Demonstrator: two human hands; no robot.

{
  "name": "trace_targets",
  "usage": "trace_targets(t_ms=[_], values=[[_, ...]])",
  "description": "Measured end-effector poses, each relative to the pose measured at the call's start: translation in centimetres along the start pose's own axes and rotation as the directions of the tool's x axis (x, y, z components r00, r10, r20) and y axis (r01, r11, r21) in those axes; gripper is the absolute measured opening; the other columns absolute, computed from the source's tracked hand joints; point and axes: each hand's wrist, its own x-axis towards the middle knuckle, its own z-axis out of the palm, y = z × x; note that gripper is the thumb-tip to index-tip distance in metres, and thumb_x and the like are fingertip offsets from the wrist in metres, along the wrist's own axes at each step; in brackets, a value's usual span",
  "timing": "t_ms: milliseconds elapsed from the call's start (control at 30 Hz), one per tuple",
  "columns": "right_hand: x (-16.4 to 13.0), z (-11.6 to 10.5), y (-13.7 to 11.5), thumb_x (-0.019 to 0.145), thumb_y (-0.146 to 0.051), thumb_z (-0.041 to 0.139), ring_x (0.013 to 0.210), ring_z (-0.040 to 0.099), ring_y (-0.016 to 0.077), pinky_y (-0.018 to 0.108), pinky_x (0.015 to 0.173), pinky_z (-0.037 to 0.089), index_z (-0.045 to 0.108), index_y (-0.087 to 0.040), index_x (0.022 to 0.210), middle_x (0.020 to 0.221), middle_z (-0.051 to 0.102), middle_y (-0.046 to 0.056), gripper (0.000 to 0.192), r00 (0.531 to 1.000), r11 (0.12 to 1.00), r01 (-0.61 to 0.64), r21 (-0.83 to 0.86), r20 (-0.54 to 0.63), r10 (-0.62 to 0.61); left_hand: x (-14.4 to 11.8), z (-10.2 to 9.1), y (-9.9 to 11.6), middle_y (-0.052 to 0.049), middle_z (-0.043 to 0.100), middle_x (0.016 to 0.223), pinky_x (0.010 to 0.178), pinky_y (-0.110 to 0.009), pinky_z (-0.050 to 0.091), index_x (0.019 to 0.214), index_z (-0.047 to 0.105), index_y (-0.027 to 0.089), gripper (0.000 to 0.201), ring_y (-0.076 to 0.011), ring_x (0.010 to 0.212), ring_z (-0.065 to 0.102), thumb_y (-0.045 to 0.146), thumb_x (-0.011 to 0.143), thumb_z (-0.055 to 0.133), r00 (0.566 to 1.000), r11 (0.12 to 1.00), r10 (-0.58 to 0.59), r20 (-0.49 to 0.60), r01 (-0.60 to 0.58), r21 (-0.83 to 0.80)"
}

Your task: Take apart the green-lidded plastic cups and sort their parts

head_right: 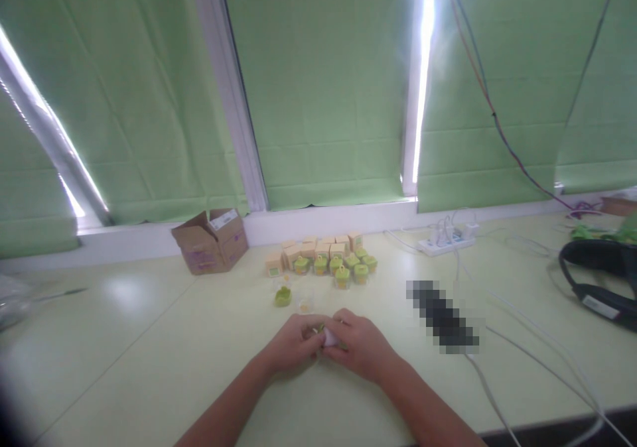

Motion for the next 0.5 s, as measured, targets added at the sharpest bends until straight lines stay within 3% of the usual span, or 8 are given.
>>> trace_targets(t_ms=[500], values=[[0.18, 0.43, -0.80, 0.076, -0.025, 0.058, 0.078, 0.057, 0.0157, 0.025, 0.069, 0.043, 0.060, -0.022, 0.096, 0.088, 0.059, 0.003, 0.021, 0.998, 0.980, -0.030, -0.198, 0.047, 0.040, 0.02, 0.11, 0.01, 0.002, 0.063, 0.069, 0.061, -0.021, 0.036, 0.085, 0.066, 0.015, 0.026, -0.0114, 0.060, 0.047, 0.012, 0.071, 0.044, 0.998, 0.974, 0.051, 0.025, -0.055, 0.219]])
